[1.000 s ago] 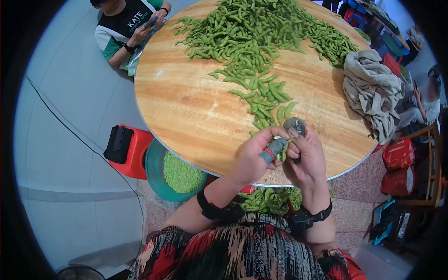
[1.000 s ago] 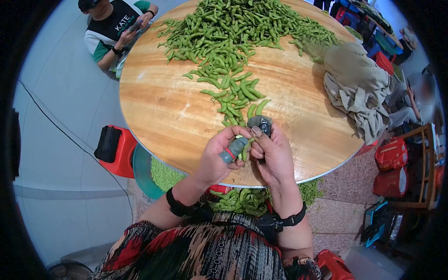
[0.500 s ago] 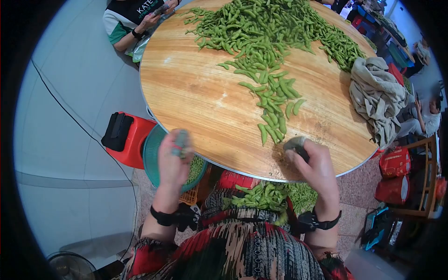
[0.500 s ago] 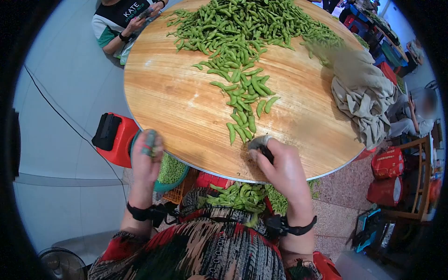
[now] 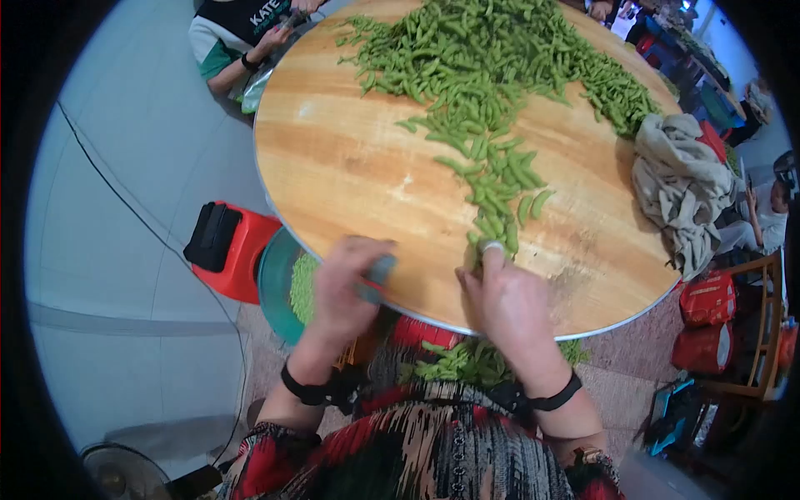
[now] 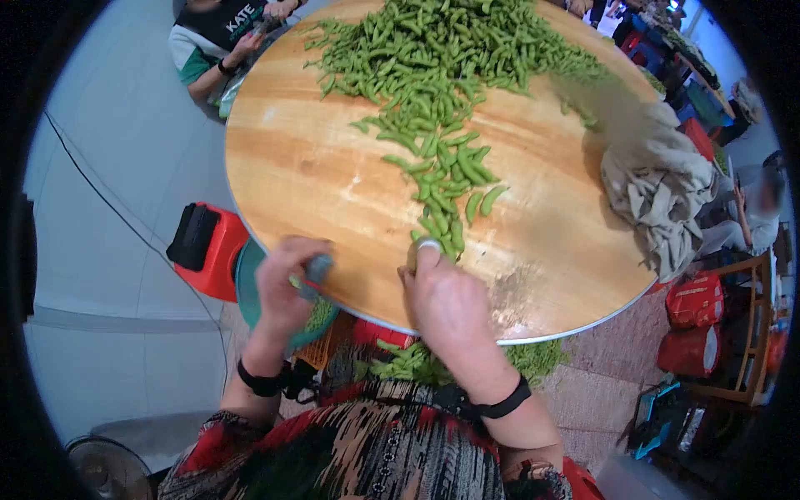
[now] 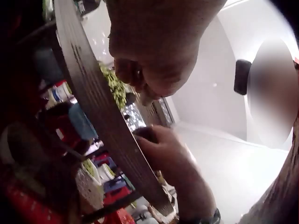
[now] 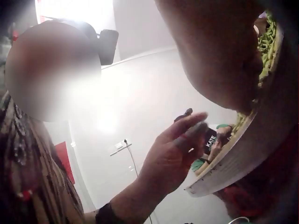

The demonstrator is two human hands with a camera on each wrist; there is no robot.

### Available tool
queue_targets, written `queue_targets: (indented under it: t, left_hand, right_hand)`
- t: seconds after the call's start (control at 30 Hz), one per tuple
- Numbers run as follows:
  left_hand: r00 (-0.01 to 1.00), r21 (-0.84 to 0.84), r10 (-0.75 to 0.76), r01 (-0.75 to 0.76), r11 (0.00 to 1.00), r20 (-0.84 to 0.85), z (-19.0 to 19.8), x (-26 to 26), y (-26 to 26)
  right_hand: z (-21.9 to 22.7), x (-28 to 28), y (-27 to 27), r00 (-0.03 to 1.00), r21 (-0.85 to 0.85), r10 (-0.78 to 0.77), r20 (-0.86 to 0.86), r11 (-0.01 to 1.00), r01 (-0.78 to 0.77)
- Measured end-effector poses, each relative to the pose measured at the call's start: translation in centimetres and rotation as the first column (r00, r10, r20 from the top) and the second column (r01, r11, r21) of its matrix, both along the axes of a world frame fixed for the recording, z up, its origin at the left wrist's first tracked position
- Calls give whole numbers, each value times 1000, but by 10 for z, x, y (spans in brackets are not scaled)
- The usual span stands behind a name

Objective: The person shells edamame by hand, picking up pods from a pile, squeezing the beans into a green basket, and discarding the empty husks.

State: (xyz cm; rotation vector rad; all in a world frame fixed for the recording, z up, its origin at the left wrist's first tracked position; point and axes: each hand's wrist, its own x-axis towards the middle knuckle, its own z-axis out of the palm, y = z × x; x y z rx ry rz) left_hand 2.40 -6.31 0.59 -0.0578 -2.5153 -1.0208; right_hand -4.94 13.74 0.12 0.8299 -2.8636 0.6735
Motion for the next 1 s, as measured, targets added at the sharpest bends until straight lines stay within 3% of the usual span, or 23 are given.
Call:
queue_targets:
  t: [0.03, 0.1, 0.13, 0.2, 0.37, 0.43, 0.47, 0.53, 0.67, 0.7, 0.73, 0.77, 0.83, 0.87, 0.93, 1.0]
  left_hand:
    - [995, -63, -97, 97, 993, 14, 3, -12, 16]
    - [953, -12, -299, 299, 954, 43, -3, -30, 42]
    - [946, -53, -317, 321, 946, 66, -5, -38, 52]
    - [926, -123, -342, 362, 924, 160, -8, -50, 63]
    - [923, -230, -326, 370, 900, 206, 1, -62, 70]
    - [926, -332, -271, 351, 876, 265, 0, -67, 72]
    - [928, -339, -271, 349, 874, 257, 0, -70, 73]
    - [930, -351, -227, 324, 879, 289, -4, -74, 76]
    - [968, -300, -174, 224, 927, 182, -18, -82, 79]
    - [972, -57, -185, 195, 979, 147, -15, -82, 80]
    - [976, 191, -187, 163, 968, 113, -13, -82, 81]
    - [975, 191, -190, 167, 967, 113, -13, -82, 83]
    - [981, 467, -148, 73, 881, 126, -14, -82, 86]
    - [981, 465, -148, 73, 882, 126, -12, -82, 86]
    - [997, 117, -57, 50, 992, 53, -4, -81, 83]
    - [999, 40, -16, 15, 999, 28, -8, -81, 78]
  right_hand:
    - [3, 1, -2, 1000, 66, -20, -14, 998, 21]
    - [-1, -4, 4, 999, 58, -1, -43, 998, 3]
    - [-1, -7, 8, 997, 63, -10, -77, 998, 15]
    - [0, -10, 15, 998, -22, -41, 49, 999, 43]
    - [8, -11, 31, 990, -149, -15, 143, 988, 37]
    - [1, -13, 36, 979, -330, -24, 204, 939, 92]
    - [-2, -15, 38, 980, -335, -24, 195, 938, 90]
    - [-9, -16, 43, 971, -549, -28, 236, 821, 158]
    - [-5, -16, 53, 941, -664, -27, 337, 702, 257]
    - [-3, -15, 54, 941, -664, -32, 336, 700, 261]
    - [-1, -16, 55, 932, -681, -9, 363, 680, 272]
    - [0, -16, 56, 921, -697, 16, 389, 659, 283]
    - [-4, -16, 52, 875, -713, 77, 479, 616, 336]
    - [-5, -16, 50, 817, -720, 145, 557, 576, 388]
    - [-6, -16, 48, 831, -712, 127, 542, 595, 373]
    - [-7, -17, 49, 843, -702, 108, 526, 615, 359]
